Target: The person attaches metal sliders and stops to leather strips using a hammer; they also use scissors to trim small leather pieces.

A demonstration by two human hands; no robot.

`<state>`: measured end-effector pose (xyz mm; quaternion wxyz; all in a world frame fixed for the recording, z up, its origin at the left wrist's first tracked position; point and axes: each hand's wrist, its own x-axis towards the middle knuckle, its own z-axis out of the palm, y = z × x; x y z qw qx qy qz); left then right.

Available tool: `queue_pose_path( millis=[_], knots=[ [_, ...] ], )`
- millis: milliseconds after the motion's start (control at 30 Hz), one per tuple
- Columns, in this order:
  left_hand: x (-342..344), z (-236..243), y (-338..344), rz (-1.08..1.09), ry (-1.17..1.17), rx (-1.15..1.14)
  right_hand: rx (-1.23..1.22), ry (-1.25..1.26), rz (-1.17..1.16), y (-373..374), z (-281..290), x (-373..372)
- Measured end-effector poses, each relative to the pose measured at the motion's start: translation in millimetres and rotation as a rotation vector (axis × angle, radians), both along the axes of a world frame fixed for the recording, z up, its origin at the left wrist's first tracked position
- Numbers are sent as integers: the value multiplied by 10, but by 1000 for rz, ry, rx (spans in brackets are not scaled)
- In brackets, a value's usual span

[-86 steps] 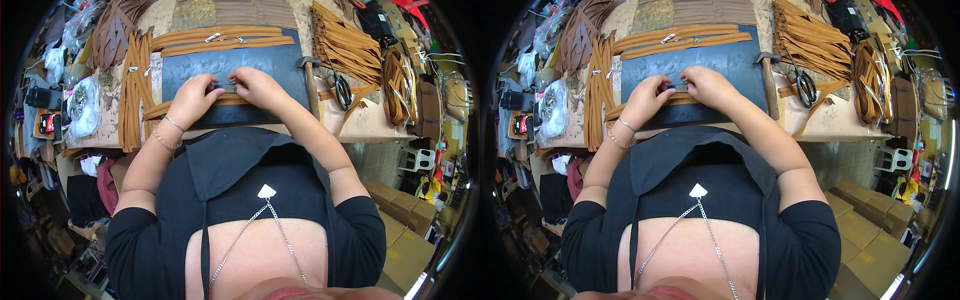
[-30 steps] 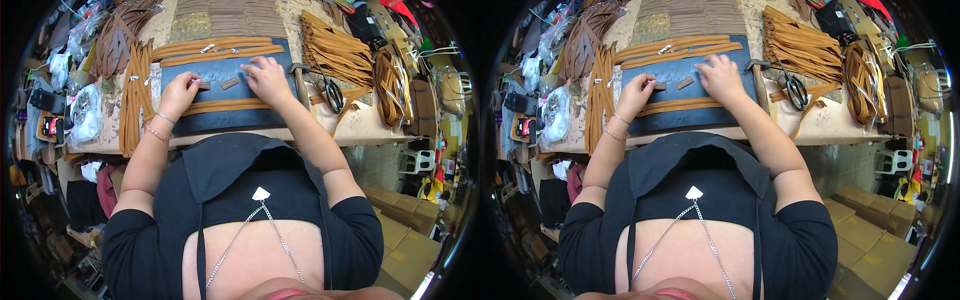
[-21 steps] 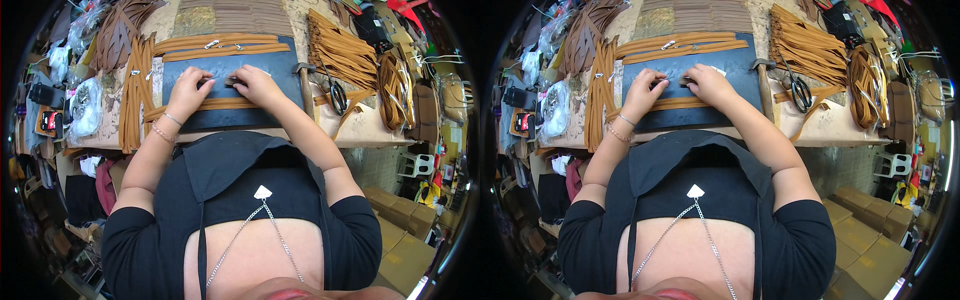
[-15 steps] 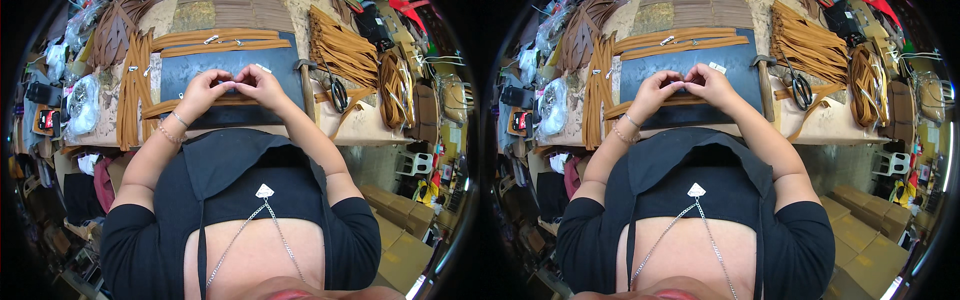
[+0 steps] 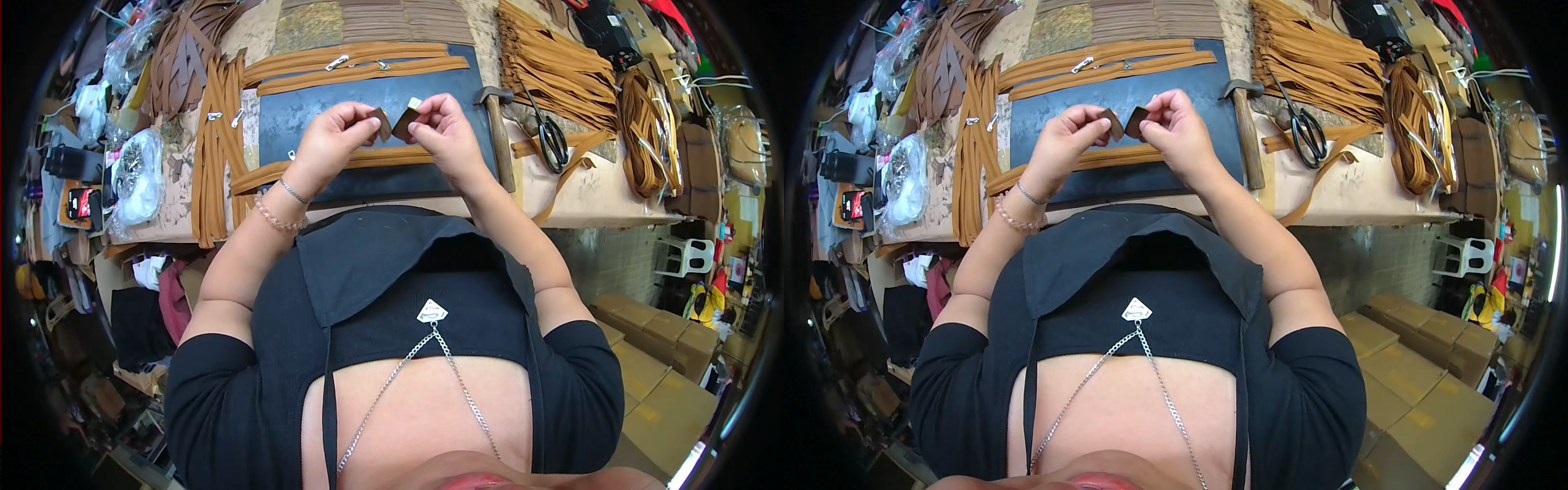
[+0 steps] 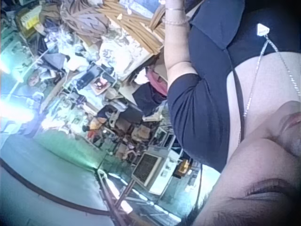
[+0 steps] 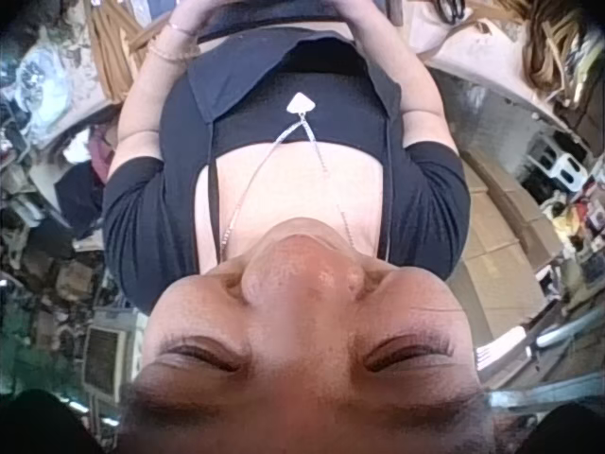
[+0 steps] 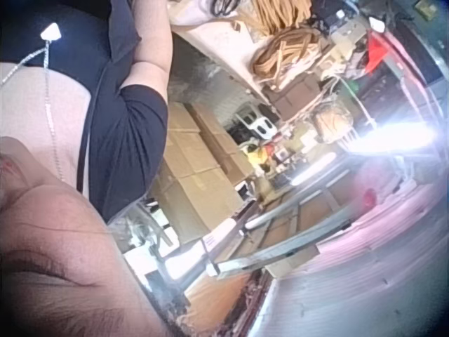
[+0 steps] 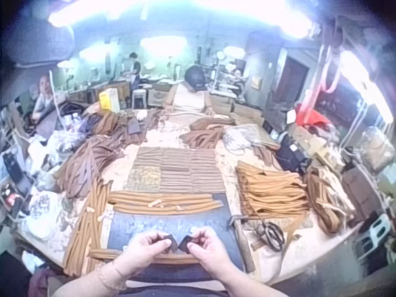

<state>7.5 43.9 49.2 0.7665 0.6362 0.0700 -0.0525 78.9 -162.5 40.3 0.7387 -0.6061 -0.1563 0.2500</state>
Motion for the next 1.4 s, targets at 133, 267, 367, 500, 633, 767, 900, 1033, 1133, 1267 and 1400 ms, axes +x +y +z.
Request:
queue_pose_path(
  millis=[133,267,367,500,633,767,900,1033,1133,1267,1400],
  knots=[
    [141,-109,157,54,-39,153,26,63,-134,-79,27,47],
    [212,-304,86,273,-557,1311,8,110,-186,-154,-4,76],
    [129,-217,-260,-71,-681,1262,6,110,-230,-208,13,91],
    [-7,-320,-466,-383,-733,1173,0,109,-261,-265,26,127],
    [20,-279,-263,-265,-707,1217,-41,51,-247,-349,-6,118],
    [97,-226,-198,-138,-504,899,-37,34,-219,-360,48,98],
    [188,6,-303,-150,-439,825,3,45,-195,-283,-16,76],
    [204,21,-332,-195,-302,739,-272,-316,-174,-271,-134,58],
    [146,-21,-285,-201,-223,622,-568,-746,-240,-384,-103,169],
    [39,-72,-132,-261,-152,661,-897,-776,-432,-697,82,411],
    [1,-101,-149,-288,-251,736,-1189,-1264,-514,-894,171,481]
  ],
)
